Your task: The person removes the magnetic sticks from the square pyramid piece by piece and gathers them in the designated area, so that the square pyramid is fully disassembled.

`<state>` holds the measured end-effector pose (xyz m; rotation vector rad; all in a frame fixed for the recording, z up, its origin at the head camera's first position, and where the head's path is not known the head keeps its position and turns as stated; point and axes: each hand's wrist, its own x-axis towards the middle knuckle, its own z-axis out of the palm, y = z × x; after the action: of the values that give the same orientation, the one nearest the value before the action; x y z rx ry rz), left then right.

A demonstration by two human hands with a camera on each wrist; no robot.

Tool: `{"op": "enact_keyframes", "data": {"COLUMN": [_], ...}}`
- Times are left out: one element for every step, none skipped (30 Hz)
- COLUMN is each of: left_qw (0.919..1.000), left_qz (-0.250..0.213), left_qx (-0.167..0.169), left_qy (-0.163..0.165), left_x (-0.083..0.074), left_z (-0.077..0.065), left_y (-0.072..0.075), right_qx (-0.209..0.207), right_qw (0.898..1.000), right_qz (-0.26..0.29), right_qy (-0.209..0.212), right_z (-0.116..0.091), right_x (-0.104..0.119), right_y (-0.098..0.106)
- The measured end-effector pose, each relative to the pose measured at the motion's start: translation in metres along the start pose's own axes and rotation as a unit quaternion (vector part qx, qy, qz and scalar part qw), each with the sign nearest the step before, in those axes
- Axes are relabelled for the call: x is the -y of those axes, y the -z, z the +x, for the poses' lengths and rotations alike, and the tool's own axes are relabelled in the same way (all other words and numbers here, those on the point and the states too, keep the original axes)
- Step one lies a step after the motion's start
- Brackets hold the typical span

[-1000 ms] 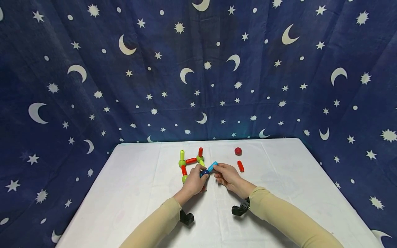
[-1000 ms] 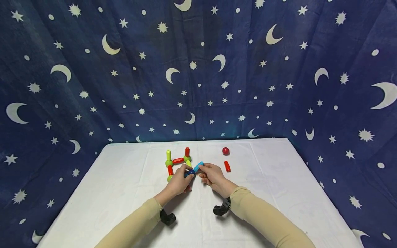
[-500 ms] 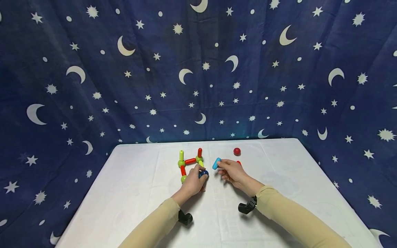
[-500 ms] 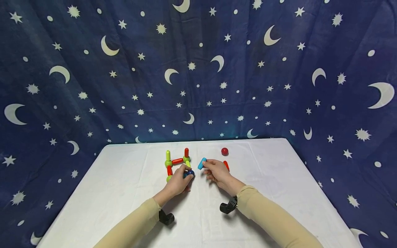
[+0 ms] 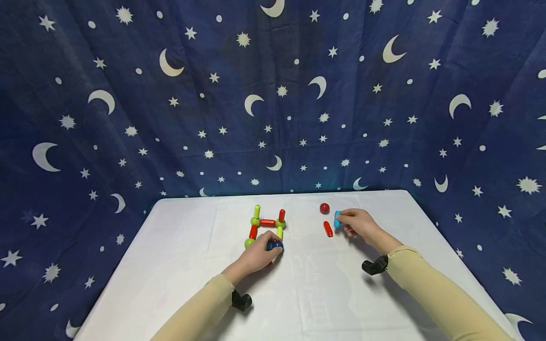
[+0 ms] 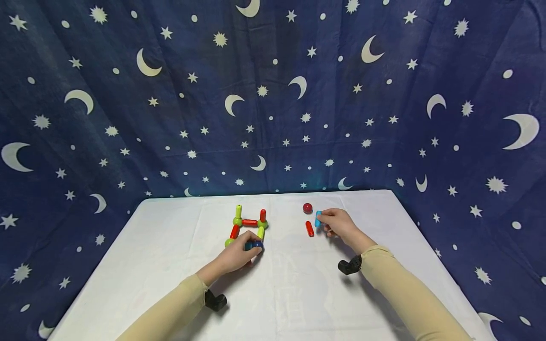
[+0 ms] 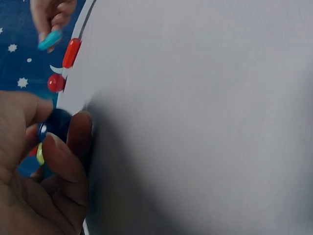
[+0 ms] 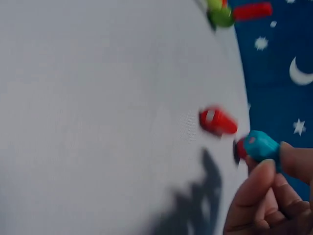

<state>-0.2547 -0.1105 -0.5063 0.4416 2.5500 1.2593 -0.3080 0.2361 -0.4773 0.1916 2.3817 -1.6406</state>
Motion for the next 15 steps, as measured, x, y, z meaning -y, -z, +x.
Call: {"op": "enact_keyframes", "data": {"left_qw": [1.0, 0.9998, 0.9996, 0.9992, 0.9986, 0.9981, 0.9976, 0.997, 0.9967, 0.9963, 0.996, 0.9959, 0.9957, 0.9956, 0.9956], "left_qz": [0.002, 0.012, 0.019, 0.027, 0.035, 0.041, 0.046, 0.054, 0.055, 0.061, 0.066, 0.07, 0.075, 0.079, 0.081], "left_qx": [0.007, 0.012, 0.019, 0.026, 0.033, 0.04, 0.046, 0.05, 0.053, 0.053, 0.051, 0.048, 0.043, 0.038, 0.034], "left_qy": [-0.004, -0.008, -0.011, -0.014, -0.019, -0.022, -0.024, -0.025, -0.026, -0.029, -0.032, -0.031, -0.032, -0.033, -0.033], "left_x": [0.0, 0.001, 0.002, 0.003, 0.004, 0.004, 0.005, 0.007, 0.008, 0.009, 0.01, 0.012, 0.013, 0.015, 0.016], "left_z": [-0.001, -0.002, -0.002, -0.003, -0.003, -0.003, -0.003, -0.003, -0.003, -0.003, -0.003, -0.003, -0.003, -0.002, -0.002], "left_y": [0.002, 0.005, 0.007, 0.01, 0.013, 0.015, 0.018, 0.021, 0.024, 0.027, 0.03, 0.033, 0.035, 0.037, 0.039], "right_qx": [-0.001, 0.002, 0.002, 0.004, 0.005, 0.008, 0.007, 0.008, 0.006, 0.005, 0.0, -0.002, -0.006, -0.008, -0.01], "right_qw": [1.0, 0.999, 0.999, 0.998, 0.997, 0.997, 0.997, 0.996, 0.996, 0.996, 0.996, 0.996, 0.996, 0.995, 0.995], "right_qz": [-0.02, -0.041, -0.054, -0.067, -0.074, -0.082, -0.083, -0.088, -0.089, -0.092, -0.091, -0.093, -0.093, -0.095, -0.094], "right_qy": [-0.003, -0.002, -0.003, -0.002, -0.003, -0.002, -0.005, -0.003, -0.003, -0.002, -0.005, -0.004, -0.004, -0.003, -0.004], "right_z": [0.0, 0.0, 0.001, 0.001, 0.001, 0.002, 0.003, 0.003, 0.004, 0.005, 0.005, 0.006, 0.007, 0.007, 0.008], "right_x": [-0.002, -0.005, -0.006, -0.008, -0.01, -0.011, -0.012, -0.013, -0.013, -0.013, -0.013, -0.014, -0.014, -0.014, -0.014], "right_y": [0.003, 0.006, 0.007, 0.009, 0.009, 0.01, 0.01, 0.009, 0.009, 0.008, 0.007, 0.007, 0.006, 0.005, 0.004]}}
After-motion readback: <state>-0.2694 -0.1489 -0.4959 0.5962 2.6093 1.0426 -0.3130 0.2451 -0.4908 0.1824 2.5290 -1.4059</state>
